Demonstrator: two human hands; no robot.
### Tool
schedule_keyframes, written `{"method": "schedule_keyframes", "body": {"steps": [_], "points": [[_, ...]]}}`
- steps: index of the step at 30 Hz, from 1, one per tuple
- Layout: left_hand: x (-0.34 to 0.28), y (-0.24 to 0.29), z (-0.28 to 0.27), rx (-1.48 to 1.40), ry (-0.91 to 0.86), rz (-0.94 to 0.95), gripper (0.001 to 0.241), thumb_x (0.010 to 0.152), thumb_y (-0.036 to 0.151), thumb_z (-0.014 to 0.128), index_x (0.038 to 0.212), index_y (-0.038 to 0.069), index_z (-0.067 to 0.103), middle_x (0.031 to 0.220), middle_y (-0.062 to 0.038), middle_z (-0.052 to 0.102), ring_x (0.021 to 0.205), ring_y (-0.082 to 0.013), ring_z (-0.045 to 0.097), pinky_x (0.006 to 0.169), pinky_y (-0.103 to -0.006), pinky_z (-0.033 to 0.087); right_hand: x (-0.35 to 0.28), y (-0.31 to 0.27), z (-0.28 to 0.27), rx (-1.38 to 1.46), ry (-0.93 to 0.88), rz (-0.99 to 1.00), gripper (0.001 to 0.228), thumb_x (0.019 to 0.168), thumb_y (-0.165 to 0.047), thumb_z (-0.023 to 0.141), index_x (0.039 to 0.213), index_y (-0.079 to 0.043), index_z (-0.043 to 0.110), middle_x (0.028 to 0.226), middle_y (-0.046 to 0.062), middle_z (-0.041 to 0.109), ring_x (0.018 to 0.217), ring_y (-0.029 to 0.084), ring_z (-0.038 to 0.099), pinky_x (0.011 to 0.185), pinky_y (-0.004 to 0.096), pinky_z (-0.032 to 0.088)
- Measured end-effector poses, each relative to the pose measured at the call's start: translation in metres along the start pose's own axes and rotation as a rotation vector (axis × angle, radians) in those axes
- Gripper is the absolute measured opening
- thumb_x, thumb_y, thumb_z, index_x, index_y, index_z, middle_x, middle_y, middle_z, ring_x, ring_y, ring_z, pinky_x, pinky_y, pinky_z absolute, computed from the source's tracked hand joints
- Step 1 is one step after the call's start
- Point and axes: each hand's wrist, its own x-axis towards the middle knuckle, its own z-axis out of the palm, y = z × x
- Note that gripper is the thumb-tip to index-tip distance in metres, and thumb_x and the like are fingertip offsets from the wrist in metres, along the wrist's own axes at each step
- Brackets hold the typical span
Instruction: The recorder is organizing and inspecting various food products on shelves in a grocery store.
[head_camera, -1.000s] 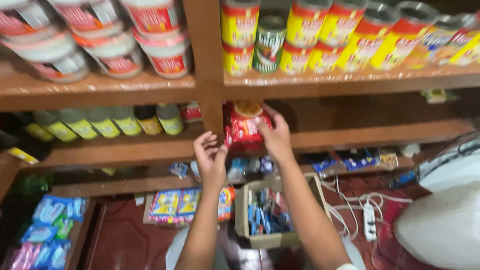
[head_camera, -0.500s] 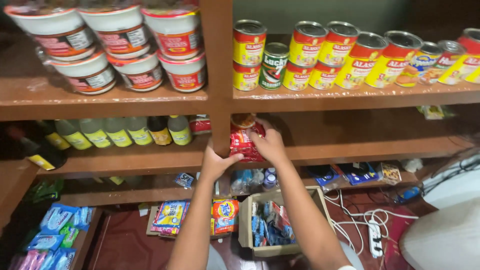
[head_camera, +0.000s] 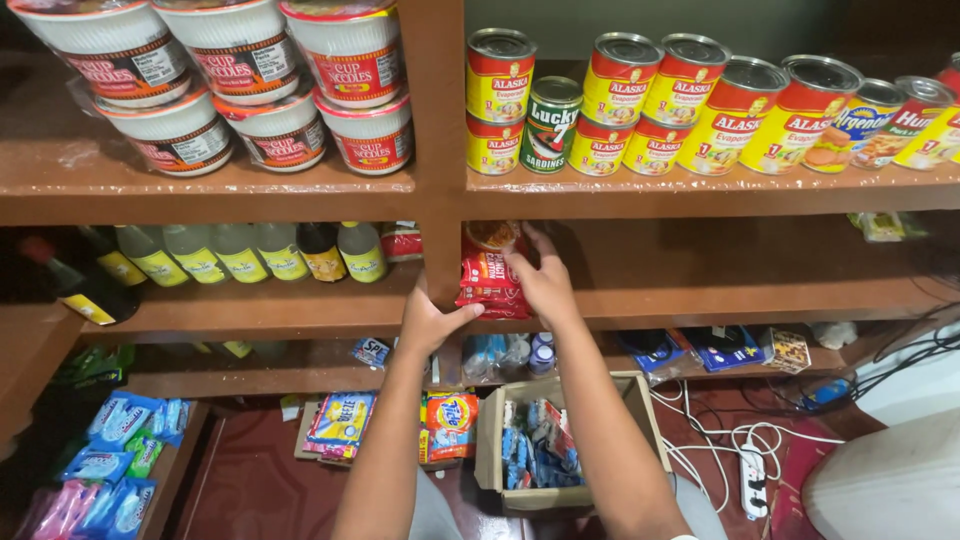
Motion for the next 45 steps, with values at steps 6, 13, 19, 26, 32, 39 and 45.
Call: {"method": "schedule_keyframes", "body": {"steps": [6,13,19,26,32,39,45], "points": [[-0.001,0.007,0.003,-0.050,-0.026,-0.011,0.081,0.065,0.022,0.095,0.133,0.001,0.055,0.126,-0.010,0.069,0.115,-0.0189,0.065,0.102,-0.0356,0.052,-0.011,0.033,-0.016,0.492,-0.122,0.147,0.076,0.098,-0.048,0.055,0.158,-0.008,0.032,0.154,0.013,0.048,0.138,0.024,0.052,0.113,0.041,0.044],[0.000,0.013,0.002,0.009,-0.042,-0.023,0.084,0.061,0.021,0.096,0.131,0.001,0.056,0.124,-0.010,0.070,0.114,-0.0180,0.065,0.101,-0.0352,0.053,-0.009,0.053,-0.023,0.639,-0.218,0.244,0.079,0.097,-0.062,0.036,0.160,-0.016,0.024,0.161,0.009,0.038,0.142,0.027,0.048,0.115,0.047,0.041],[-0.001,0.013,0.001,0.002,-0.040,-0.023,0.089,0.059,0.024,0.098,0.133,0.001,0.055,0.126,-0.010,0.070,0.115,-0.0185,0.065,0.101,-0.0355,0.053,-0.008,0.072,-0.026,0.606,-0.294,0.247,0.085,0.098,-0.061,0.046,0.163,-0.011,0.026,0.162,0.013,0.041,0.144,0.027,0.045,0.117,0.045,0.039],[0.002,0.008,-0.003,0.191,-0.068,0.004,0.098,0.050,0.022,0.100,0.134,0.003,0.053,0.127,-0.013,0.070,0.116,-0.0228,0.067,0.099,-0.0375,0.054,-0.021,0.053,-0.024,0.201,-0.385,0.041,0.118,0.067,-0.015,0.092,0.159,-0.006,0.020,0.145,0.012,0.053,0.134,0.022,0.052,0.114,0.041,0.042],[0.003,0.004,0.001,0.295,-0.018,-0.028,0.096,0.049,0.023,0.100,0.132,0.005,0.054,0.124,-0.015,0.071,0.115,-0.0280,0.070,0.097,-0.0391,0.055,-0.017,0.060,-0.020,0.135,-0.331,0.000,0.100,0.074,-0.011,0.089,0.154,-0.004,0.029,0.135,0.009,0.060,0.123,0.017,0.059,0.105,0.036,0.050],[0.002,-0.004,0.002,0.356,0.031,-0.037,0.094,0.051,0.026,0.099,0.131,0.005,0.054,0.124,-0.017,0.071,0.115,-0.0317,0.070,0.094,-0.0406,0.056,-0.014,0.068,-0.013,0.101,-0.285,-0.027,0.082,0.078,-0.009,0.087,0.144,-0.003,0.039,0.125,0.007,0.067,0.114,0.014,0.064,0.099,0.033,0.055],[0.001,-0.001,-0.001,0.315,0.004,-0.025,0.100,0.049,0.027,0.100,0.135,0.004,0.053,0.128,-0.016,0.070,0.118,-0.0293,0.068,0.097,-0.0400,0.054,-0.012,0.076,-0.013,0.099,-0.264,0.013,0.079,0.075,-0.009,0.088,0.139,0.000,0.043,0.126,0.010,0.068,0.114,0.016,0.066,0.098,0.034,0.057]]}}
